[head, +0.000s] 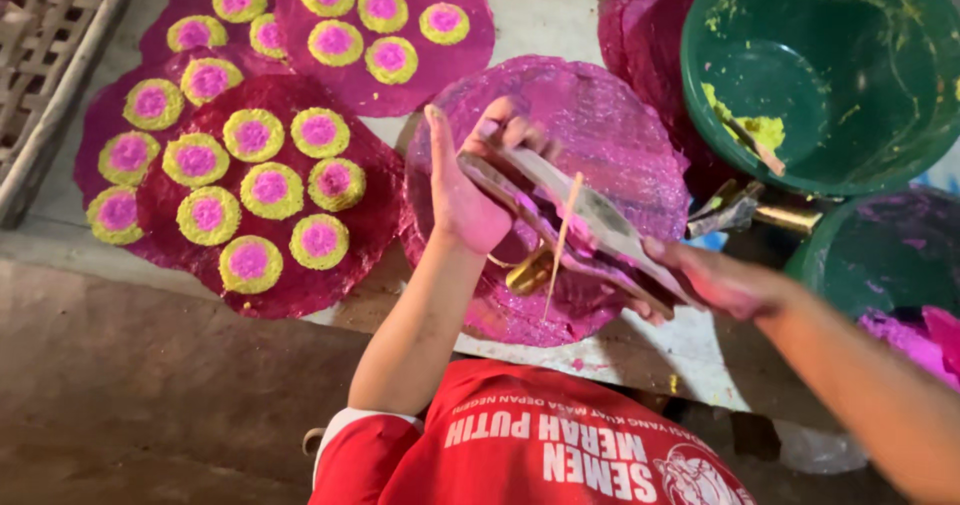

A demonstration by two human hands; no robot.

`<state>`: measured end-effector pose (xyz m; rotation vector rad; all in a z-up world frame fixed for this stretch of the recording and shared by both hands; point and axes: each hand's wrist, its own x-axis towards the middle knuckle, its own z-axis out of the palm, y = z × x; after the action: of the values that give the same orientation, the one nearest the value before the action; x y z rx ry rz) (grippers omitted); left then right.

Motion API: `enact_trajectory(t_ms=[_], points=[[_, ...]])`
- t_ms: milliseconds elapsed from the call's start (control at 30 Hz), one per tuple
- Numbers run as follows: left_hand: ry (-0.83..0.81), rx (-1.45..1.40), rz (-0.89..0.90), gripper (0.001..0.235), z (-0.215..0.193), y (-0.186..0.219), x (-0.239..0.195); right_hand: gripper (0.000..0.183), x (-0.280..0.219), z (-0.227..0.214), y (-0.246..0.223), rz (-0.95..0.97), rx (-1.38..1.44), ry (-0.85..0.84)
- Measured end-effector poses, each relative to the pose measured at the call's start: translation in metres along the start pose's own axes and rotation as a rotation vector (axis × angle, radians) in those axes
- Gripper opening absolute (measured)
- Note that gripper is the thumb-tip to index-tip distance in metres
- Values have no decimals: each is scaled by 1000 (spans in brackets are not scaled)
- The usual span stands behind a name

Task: The person forms round snacks using a wooden mold, alternating between pink and yellow pastes, then places the formed items onto round purple paper bases.

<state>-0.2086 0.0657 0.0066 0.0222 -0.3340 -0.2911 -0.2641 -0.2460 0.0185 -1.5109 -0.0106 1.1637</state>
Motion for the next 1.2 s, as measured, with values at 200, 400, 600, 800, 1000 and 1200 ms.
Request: enact_trajectory(t_ms=[200, 400, 600, 800, 1000, 1200], points=[[138, -9, 243, 59, -23, 16, -1, 61, 26, 1, -68, 187, -287, 21], [430, 528, -65, 100, -20, 23, -43, 73, 13, 2, -47, -37, -172, 15], [112, 1500, -373, 53, -7, -31, -79, 74, 1, 1, -23, -183, -131, 264], [-257, 2167, -742, 34, -16, -84, -82, 80, -24, -34, -15, -348, 27, 486], [-519, 2065, -710, 37, -43, -193, -62, 76, -58, -80, -23, -572, 9, 719], [-20, 1825, 137, 21, 10, -105, -28, 71, -65, -75, -36, -450, -59, 661]])
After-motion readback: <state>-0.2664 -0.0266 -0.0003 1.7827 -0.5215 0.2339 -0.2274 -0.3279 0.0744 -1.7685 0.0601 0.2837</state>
